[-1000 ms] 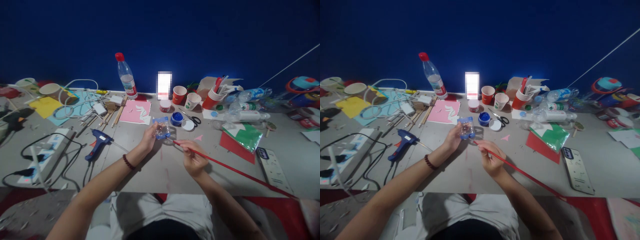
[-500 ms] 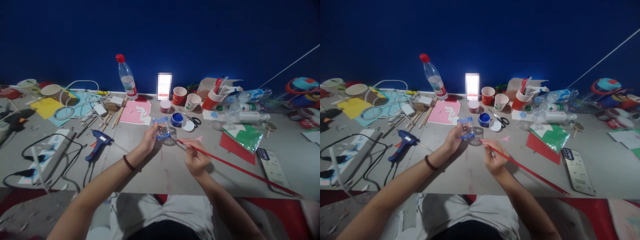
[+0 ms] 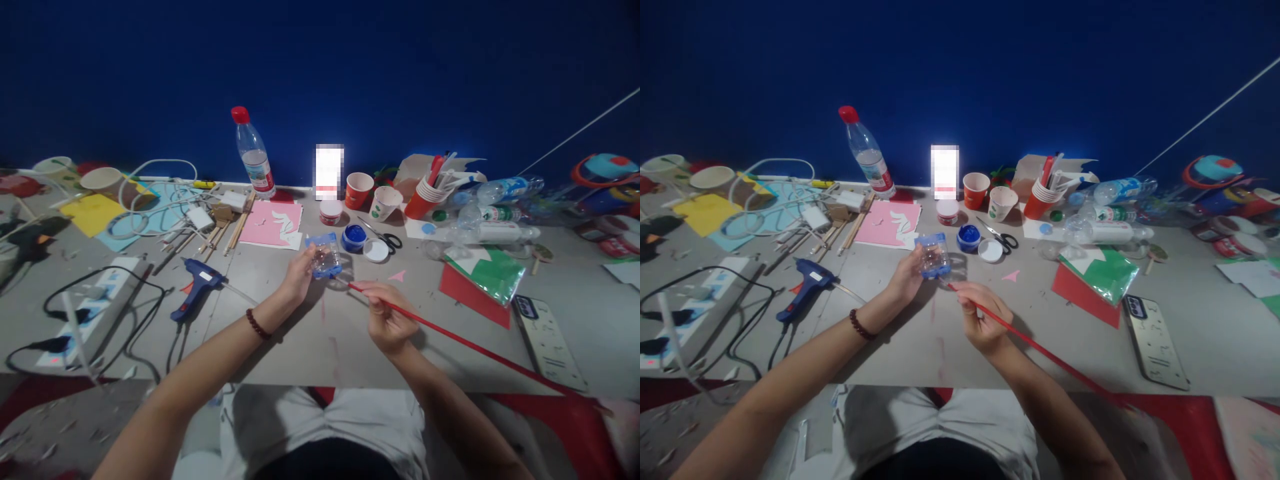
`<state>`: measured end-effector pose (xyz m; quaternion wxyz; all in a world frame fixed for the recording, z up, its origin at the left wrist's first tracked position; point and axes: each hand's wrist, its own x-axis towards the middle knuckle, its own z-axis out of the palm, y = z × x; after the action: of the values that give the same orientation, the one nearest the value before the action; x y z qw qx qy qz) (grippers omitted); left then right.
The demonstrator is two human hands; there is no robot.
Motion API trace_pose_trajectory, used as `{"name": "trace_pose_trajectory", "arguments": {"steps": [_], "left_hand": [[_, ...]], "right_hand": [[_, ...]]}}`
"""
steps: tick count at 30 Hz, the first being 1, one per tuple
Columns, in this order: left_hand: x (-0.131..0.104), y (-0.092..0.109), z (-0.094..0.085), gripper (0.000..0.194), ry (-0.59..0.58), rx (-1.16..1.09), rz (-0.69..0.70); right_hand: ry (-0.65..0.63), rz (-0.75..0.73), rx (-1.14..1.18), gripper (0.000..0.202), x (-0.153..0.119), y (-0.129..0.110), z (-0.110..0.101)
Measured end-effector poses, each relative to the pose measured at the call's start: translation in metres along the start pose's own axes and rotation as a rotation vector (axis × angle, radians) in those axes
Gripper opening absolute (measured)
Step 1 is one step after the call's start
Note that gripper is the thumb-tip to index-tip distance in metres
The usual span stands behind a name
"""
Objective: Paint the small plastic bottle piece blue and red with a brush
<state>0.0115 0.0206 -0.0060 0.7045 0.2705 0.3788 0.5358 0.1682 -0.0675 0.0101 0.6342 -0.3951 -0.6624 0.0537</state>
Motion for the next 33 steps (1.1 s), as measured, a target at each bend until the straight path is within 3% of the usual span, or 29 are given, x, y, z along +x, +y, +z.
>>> {"name": "trace_pose_trajectory", "arguments": {"steps": [6, 15, 22, 26, 33], "left_hand": [[0.001, 0.0, -0.001, 0.038, 0.026, -0.003, -0.017], [0.0, -0.001, -0.003, 0.036, 0.005, -0.003, 0.006], [0.0, -0.005, -0.003, 0.034, 0.028, 0.034, 0.028], [0.0, -0.007, -0.001, 0.041, 0.043, 0.037, 0.044], [-0.003, -0.005, 0.003, 0.052, 0.057, 0.039, 0.037]], "right_hand": [[0.041, -0.02, -0.07, 0.015, 0.002, 0.008, -0.005], [-0.027, -0.08, -0.084, 0.015, -0.001, 0.006, 0.0], [-0.124, -0.206, -0.067, 0.015, -0.003, 0.003, 0.006], [-0.123, -0.264, -0.056, 0.014, -0.001, -0.002, 0.012], [-0.149, -0.216, -0.022, 0.015, -0.004, -0.005, 0.013]]}}
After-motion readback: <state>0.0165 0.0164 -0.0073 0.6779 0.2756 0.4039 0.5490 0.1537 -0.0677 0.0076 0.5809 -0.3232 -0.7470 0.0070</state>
